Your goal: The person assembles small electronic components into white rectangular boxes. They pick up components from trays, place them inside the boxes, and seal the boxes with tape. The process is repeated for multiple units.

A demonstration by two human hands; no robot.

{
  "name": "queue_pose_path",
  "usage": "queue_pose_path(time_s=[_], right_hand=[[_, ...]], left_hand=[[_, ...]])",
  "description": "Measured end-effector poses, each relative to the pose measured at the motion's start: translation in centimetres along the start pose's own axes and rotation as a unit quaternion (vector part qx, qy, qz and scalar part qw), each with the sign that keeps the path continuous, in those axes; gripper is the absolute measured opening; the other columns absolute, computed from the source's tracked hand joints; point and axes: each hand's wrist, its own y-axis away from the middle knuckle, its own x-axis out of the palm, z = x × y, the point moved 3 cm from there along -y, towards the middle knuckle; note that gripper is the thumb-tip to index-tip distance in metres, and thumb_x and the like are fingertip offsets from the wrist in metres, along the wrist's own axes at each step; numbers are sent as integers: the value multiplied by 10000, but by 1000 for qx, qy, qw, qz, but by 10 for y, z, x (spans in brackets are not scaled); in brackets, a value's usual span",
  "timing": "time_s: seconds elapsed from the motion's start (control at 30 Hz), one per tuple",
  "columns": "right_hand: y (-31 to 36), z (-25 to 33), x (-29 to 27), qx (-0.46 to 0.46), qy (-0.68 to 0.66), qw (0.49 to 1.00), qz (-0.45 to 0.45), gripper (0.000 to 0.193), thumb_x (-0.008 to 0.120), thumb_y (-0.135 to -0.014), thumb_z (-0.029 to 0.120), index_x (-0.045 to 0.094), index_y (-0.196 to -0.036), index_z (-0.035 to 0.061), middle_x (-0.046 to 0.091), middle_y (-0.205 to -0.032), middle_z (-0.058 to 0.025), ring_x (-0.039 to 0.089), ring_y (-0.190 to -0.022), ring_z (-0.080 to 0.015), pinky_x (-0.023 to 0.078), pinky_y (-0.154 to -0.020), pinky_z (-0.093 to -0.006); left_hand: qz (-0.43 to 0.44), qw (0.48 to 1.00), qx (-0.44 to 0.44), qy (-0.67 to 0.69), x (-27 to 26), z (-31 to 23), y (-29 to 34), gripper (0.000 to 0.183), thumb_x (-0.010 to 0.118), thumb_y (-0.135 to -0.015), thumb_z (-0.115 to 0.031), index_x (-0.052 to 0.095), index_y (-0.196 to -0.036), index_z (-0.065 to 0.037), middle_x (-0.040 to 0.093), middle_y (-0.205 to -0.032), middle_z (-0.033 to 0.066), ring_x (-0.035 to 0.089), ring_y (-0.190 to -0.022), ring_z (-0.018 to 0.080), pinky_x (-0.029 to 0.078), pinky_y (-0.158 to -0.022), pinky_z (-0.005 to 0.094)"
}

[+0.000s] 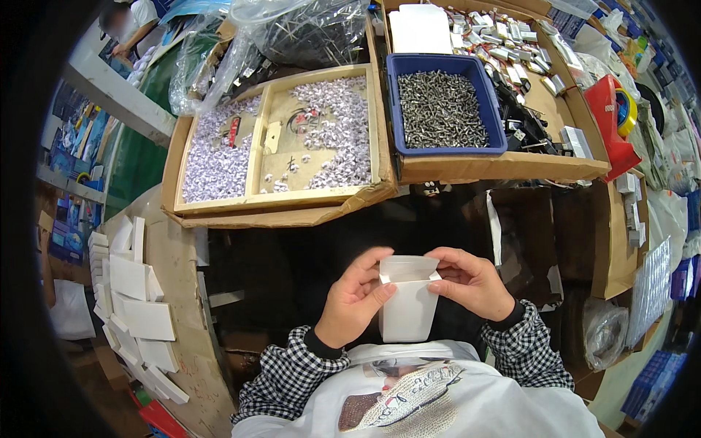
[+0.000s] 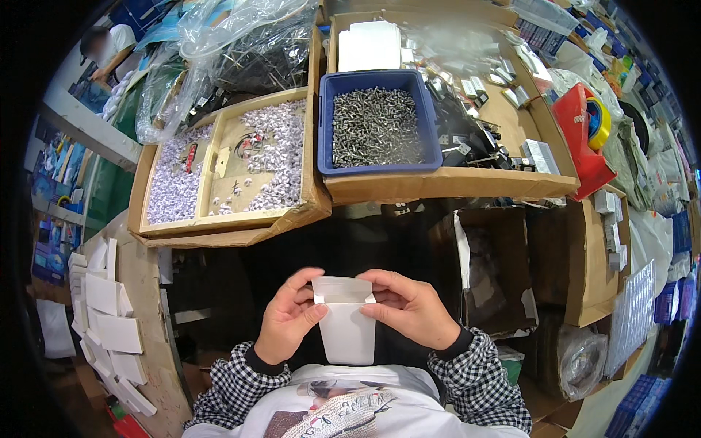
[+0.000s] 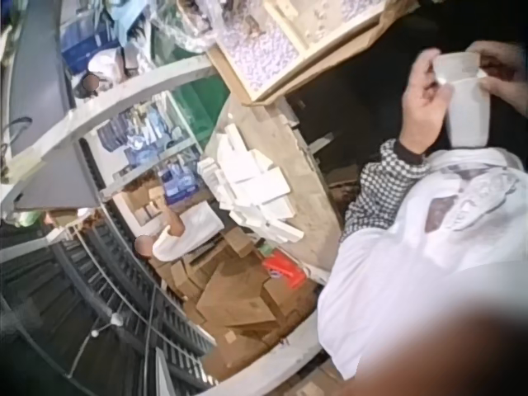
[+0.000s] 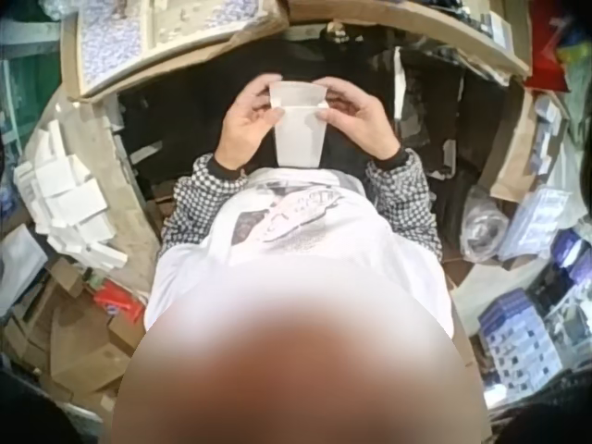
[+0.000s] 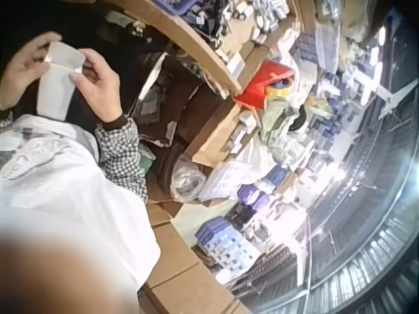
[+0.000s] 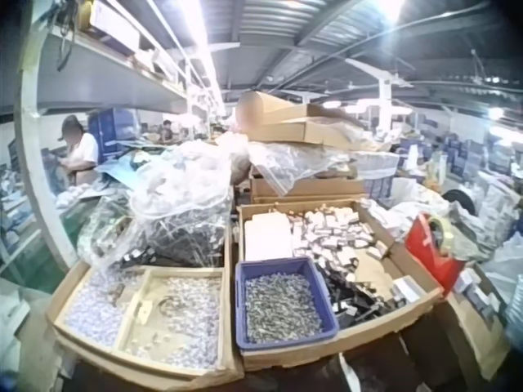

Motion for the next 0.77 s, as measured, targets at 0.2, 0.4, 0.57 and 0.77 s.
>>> queue_pose_path(time_s=[0.2,0.4,0.57,0.77], right_hand=[[9,1,-5,-62,108,992,-7,192,674,-837,26,665,-1029,17,644,-1121,-125,643,-936,-157,535,-809,-264],[6,18,-10,-24,138,990,28,124,709,-820,82,665,-913,12,659,-999,-82,639,-848,-161,516,-747,-270],[1,50,-8,-47,295,950,91,234,713,-817,161,663,-1024,64,644,-892,-79,623,-767,-199,510,-701,-293],[-16,69,-5,-97,406,908,15,273,700,-830,226,684,-1076,108,674,-820,-115,621,-684,-223,504,-660,-322]], left_hand=[[35,998,49,-28,8,5,0,219,584,-918,-15,554,-1134,-37,563,-1211,123,558,-1105,179,470,-948,305],[63,993,63,-74,15,2,-2,192,560,-922,12,503,-1089,-63,575,-1199,144,569,-1049,160,484,-901,298],[71,994,29,-76,24,-6,-5,296,540,-930,10,406,-1189,-38,571,-1165,127,574,-1070,157,469,-932,296],[-11,976,79,-203,25,-28,-26,515,616,-898,-36,318,-1317,-15,552,-1233,168,573,-1131,230,471,-951,323]])
